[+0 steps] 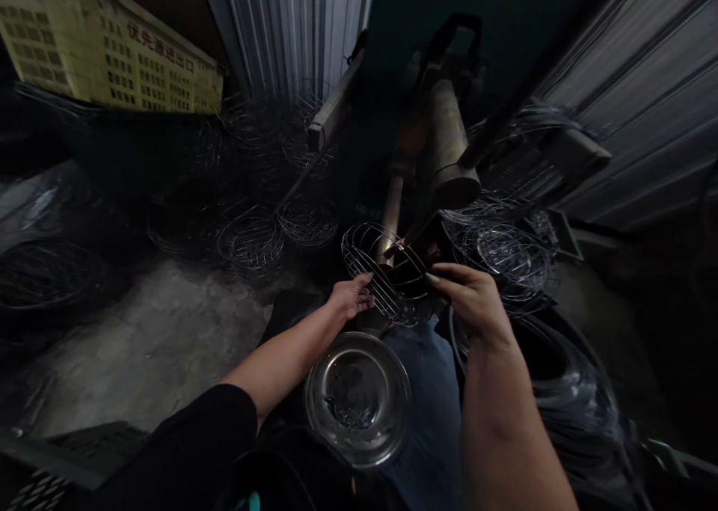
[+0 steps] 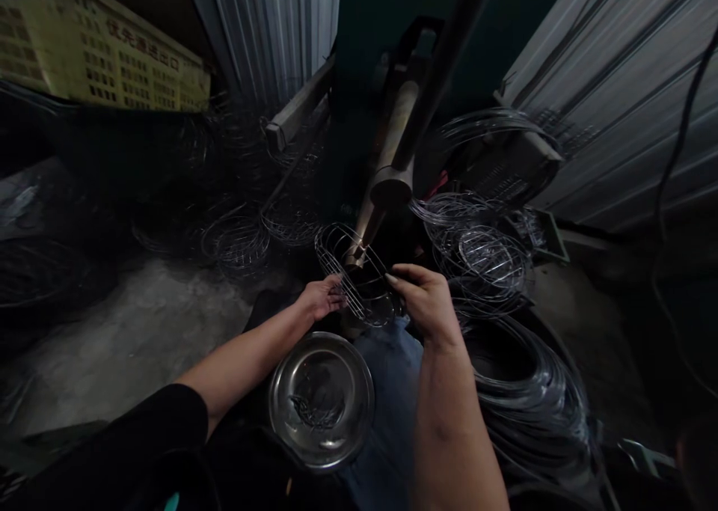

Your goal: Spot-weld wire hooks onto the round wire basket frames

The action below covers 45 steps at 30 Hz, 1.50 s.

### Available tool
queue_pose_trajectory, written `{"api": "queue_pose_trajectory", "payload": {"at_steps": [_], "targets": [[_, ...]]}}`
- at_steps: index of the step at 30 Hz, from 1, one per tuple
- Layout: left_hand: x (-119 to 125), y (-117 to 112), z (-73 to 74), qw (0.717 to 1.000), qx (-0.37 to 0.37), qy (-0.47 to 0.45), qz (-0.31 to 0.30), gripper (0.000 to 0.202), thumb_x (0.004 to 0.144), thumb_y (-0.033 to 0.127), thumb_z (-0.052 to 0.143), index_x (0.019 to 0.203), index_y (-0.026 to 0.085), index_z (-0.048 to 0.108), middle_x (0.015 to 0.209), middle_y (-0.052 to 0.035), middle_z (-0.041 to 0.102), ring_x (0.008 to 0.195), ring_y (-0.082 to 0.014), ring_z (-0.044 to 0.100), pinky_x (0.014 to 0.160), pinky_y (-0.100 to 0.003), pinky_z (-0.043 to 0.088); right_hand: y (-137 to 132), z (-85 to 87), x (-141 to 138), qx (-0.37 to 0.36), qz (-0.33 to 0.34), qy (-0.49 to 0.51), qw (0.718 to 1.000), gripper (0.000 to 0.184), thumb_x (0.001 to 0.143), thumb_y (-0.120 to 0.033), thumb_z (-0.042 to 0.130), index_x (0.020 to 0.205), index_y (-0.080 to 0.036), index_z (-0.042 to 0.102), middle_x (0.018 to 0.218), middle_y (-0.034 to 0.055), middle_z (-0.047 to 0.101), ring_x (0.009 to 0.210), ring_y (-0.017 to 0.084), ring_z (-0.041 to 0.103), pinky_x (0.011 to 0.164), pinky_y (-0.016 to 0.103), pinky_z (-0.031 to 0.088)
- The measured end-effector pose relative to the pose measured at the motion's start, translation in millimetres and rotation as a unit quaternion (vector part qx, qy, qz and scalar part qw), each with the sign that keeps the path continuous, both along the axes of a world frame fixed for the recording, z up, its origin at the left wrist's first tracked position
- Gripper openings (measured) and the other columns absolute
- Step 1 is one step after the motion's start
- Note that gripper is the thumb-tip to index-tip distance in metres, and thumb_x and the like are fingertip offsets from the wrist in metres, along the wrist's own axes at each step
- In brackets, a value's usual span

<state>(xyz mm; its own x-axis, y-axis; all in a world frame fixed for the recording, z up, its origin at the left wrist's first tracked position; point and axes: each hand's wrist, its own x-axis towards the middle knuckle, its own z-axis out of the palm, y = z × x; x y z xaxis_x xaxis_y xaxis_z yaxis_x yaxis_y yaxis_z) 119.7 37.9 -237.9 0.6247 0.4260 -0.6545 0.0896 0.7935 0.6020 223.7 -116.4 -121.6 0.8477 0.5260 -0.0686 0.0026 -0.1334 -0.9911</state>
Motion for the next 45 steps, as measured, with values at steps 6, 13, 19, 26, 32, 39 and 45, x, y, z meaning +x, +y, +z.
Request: {"api": "queue_pose_trajectory", "payload": {"at_steps": [6,13,19,26,32,39,45], "targets": [[0.2,-2.9,-3.6,0.999,-0.035,0.014,-0.019,0.032,0.069,0.041,0.074,0.073,0.015,0.055,0.057,0.0005,0.050,0.051,-0.0136,0.056,0.054,-0.031,0.052,22.5,11.6,3.0,0.005,0.004,-0.024,1.000,0.038,0.047,-0.043,0.087,0.070,-0.017,0.072,0.059,-0.0009,0.062,0.052,0.011,0.050,0.050,0.025,0.039],[-7.5,-7.2,-0.1,0.996,-0.065,0.021,-0.049,0.037,0.072,0.042,0.076,0.082,0.012,0.056,0.062,-0.0026,0.055,0.057,-0.0160,0.060,0.057,-0.032,0.055,-30.9,-17.1,3.2,-0.016,0.071,0.081,0.994,0.042,0.052,-0.041,0.088,0.083,-0.017,0.074,0.060,0.0000,0.064,0.045,0.008,0.047,0.042,0.022,0.035],[-4.3,-10.6,10.6,0.995,-0.090,0.029,-0.041,0.032,0.085,0.043,0.062,0.077,0.012,0.055,0.063,-0.0033,0.054,0.057,-0.0134,0.057,0.057,-0.028,0.055,-12.4,-11.2,-2.0,0.014,0.017,0.073,0.997,0.044,0.042,-0.039,0.091,0.075,-0.015,0.074,0.052,-0.0009,0.061,0.041,0.008,0.046,0.039,0.021,0.034],[-7.6,-10.4,9.7,0.996,-0.057,0.017,-0.062,0.035,0.087,0.047,0.058,0.082,0.012,0.057,0.064,-0.0028,0.056,0.058,-0.0134,0.058,0.061,-0.030,0.055,-8.6,-11.1,-1.4,0.028,0.017,0.075,0.997,0.044,0.046,-0.039,0.090,0.078,-0.015,0.074,0.052,-0.0027,0.060,0.039,0.006,0.043,0.038,0.020,0.032],[-35.4,1.5,10.0,0.803,0.589,0.041,-0.086,0.042,0.072,0.042,0.072,0.104,0.015,0.068,0.100,-0.0115,0.066,0.106,-0.0294,0.059,0.096,-0.045,0.047,-52.9,-50.3,-1.2,0.003,0.032,0.113,0.993,0.045,0.047,-0.038,0.090,0.084,-0.017,0.075,0.062,0.0011,0.068,0.048,0.011,0.055,0.047,0.025,0.046],[-22.6,-2.8,-4.5,0.481,0.871,-0.052,-0.086,0.057,0.076,0.036,0.068,0.129,0.017,0.058,0.118,-0.0129,0.064,0.118,-0.0303,0.053,0.100,-0.046,0.043,-43.5,-70.5,-15.9,0.078,-0.059,0.077,0.992,0.040,0.041,-0.038,0.091,0.071,-0.018,0.073,0.058,-0.0011,0.064,0.047,0.009,0.052,0.045,0.023,0.042],[-14.5,-2.1,-14.2,0.545,0.831,-0.102,-0.037,0.061,0.077,0.033,0.063,0.134,0.016,0.050,0.121,-0.0141,0.061,0.115,-0.0264,0.056,0.102,-0.045,0.047,-29.8,-49.5,-20.9,0.067,-0.057,0.007,0.996,0.035,0.054,-0.038,0.086,0.080,-0.017,0.075,0.058,-0.0023,0.061,0.045,0.007,0.046,0.042,0.021,0.036]]}}
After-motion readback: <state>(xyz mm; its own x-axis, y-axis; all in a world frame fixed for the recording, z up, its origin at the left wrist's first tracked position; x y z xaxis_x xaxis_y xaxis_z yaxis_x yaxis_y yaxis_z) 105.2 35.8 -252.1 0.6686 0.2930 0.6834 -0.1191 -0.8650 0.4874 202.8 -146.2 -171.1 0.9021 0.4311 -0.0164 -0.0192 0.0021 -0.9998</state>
